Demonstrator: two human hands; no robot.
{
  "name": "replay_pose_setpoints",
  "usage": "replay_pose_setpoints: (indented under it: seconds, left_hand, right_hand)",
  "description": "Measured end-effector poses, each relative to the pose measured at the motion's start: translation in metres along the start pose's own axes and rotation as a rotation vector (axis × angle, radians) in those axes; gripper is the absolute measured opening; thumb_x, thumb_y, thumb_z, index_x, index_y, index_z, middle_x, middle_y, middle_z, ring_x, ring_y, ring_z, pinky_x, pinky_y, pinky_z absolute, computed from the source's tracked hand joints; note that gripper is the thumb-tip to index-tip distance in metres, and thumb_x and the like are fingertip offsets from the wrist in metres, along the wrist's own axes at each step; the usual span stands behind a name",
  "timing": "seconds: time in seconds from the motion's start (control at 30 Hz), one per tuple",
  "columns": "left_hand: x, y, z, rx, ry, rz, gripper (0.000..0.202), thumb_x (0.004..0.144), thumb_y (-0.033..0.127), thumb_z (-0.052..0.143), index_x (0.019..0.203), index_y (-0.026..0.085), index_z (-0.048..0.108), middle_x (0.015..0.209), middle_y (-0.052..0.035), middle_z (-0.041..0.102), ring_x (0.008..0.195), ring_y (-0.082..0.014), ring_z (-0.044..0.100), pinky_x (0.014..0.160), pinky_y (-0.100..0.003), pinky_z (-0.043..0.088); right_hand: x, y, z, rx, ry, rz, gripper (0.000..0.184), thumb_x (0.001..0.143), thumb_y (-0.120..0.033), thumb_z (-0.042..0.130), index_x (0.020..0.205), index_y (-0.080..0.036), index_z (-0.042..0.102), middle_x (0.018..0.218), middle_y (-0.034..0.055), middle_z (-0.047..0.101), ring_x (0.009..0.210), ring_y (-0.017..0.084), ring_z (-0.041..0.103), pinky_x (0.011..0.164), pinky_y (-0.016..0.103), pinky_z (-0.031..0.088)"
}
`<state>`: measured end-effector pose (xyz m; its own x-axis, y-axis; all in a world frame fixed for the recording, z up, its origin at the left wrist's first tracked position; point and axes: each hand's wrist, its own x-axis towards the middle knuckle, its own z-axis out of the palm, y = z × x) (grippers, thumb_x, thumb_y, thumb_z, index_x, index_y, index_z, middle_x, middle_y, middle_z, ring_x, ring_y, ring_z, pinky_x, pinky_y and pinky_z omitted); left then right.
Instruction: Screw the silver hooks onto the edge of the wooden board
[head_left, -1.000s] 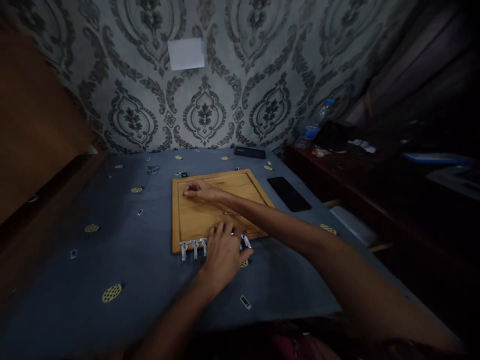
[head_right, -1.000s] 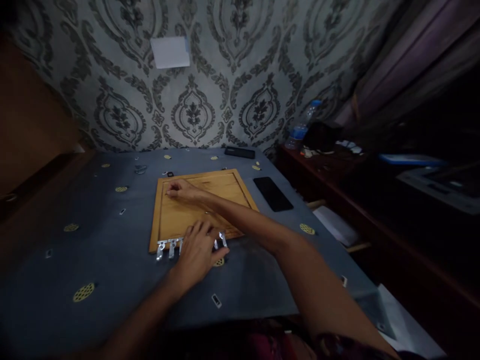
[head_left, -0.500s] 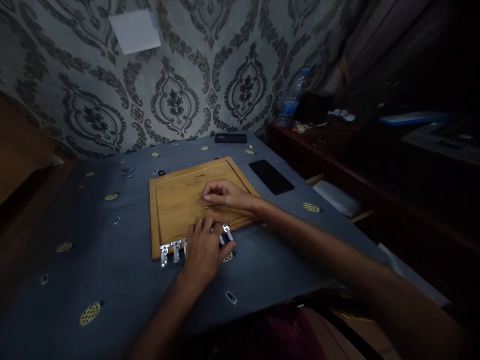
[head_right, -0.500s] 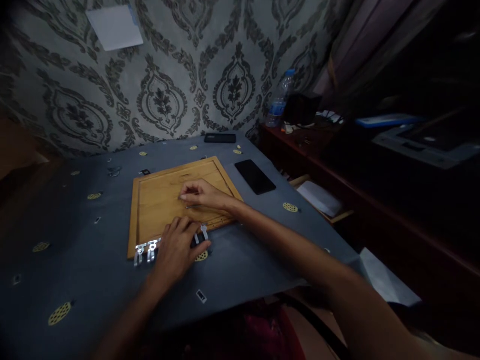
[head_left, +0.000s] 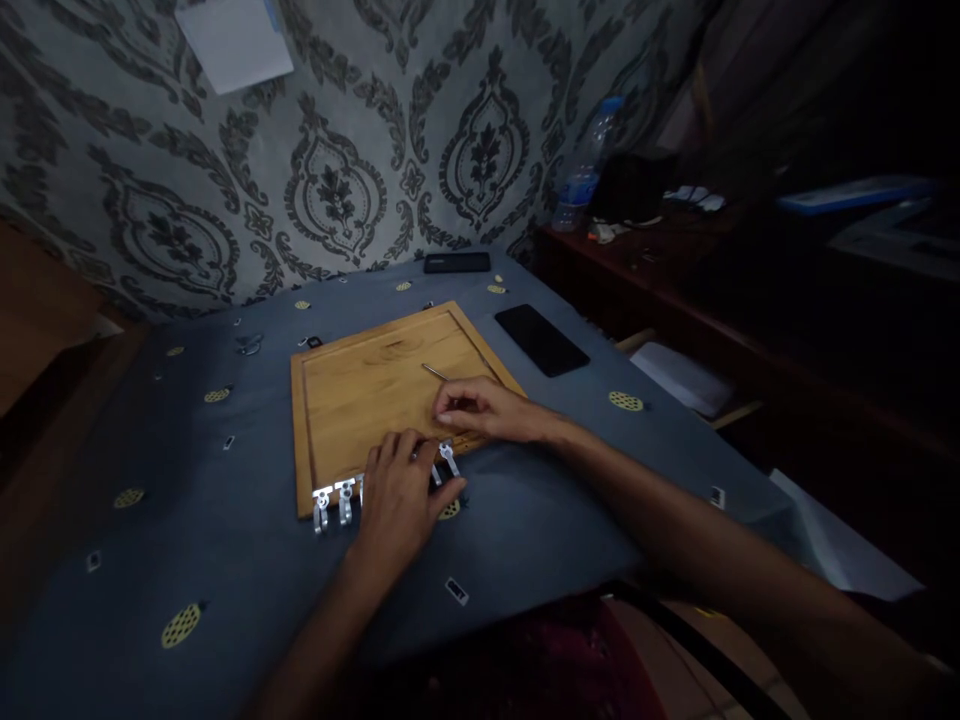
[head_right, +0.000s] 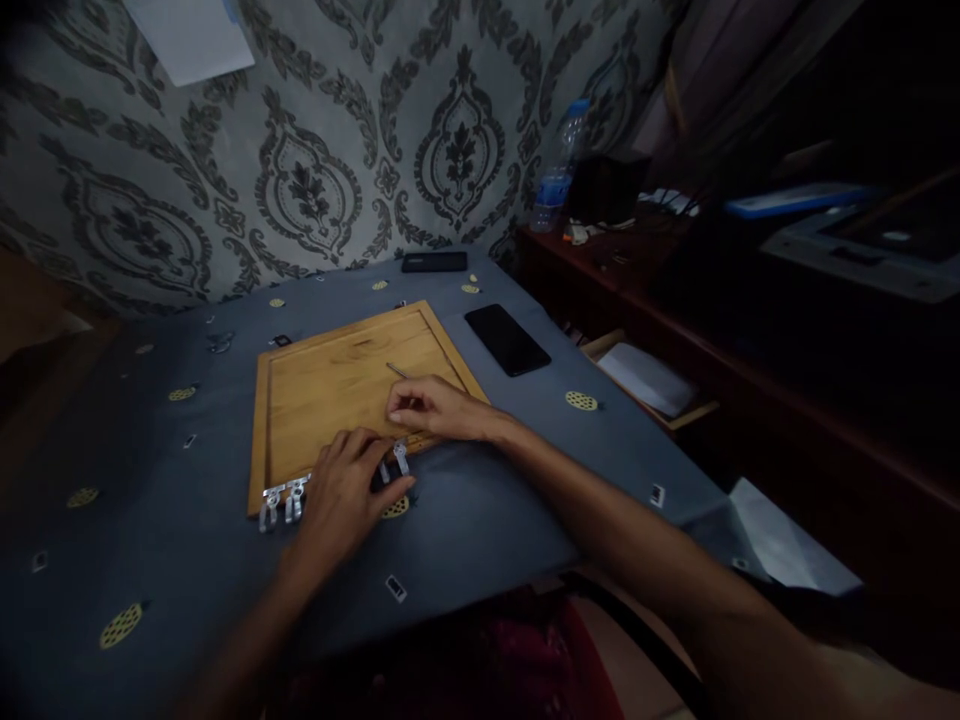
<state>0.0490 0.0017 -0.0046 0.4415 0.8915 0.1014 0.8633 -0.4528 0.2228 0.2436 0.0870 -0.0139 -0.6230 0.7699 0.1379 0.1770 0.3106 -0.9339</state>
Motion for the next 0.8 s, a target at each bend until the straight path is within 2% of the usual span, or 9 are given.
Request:
replay_pose_setpoints:
  seconds: [0.1, 0.27, 0.8]
  left_hand:
    - [0.0, 0.0, 0.0, 0.0, 0.004, 0.0, 0.036, 0.092, 0.043, 0.069, 0.119, 0.02, 0.065, 0.114, -0.0075, 0.065, 0.108, -0.0295, 0.057, 0.09, -0.045, 0.047]
    - [0.0, 0.0, 0.001, -0.002, 0.008, -0.001, 0.037, 0.09, 0.043, 0.071, 0.118, 0.02, 0.066, 0.112, -0.0071, 0.066, 0.107, -0.0296, 0.057, 0.09, -0.044, 0.046]
    - [0.0, -0.001, 0.001, -0.014, 0.001, 0.001, 0.037, 0.09, 0.043, 0.071, 0.119, 0.02, 0.066, 0.112, -0.0069, 0.066, 0.105, -0.0289, 0.056, 0.088, -0.044, 0.047]
  right_hand:
    - [-0.007, 0.0, -0.005, -0.058, -0.08, -0.007, 0.025, 0.09, -0.041, 0.066, 0.085, -0.017, 0.063, 0.076, -0.0018, 0.059, 0.068, 0.012, 0.049, 0.063, 0.027, 0.039]
    - [-0.01, -0.004, -0.008, -0.235, -0.194, -0.087, 0.01, 0.093, -0.023, 0.059, 0.088, -0.016, 0.064, 0.084, 0.0, 0.063, 0.073, 0.012, 0.054, 0.068, 0.027, 0.041]
    - [-0.011, -0.013, -0.002, -0.331, -0.237, -0.024, 0.009, 0.095, -0.02, 0.059, 0.088, -0.017, 0.063, 0.088, 0.0021, 0.061, 0.08, 0.015, 0.057, 0.075, 0.029, 0.042]
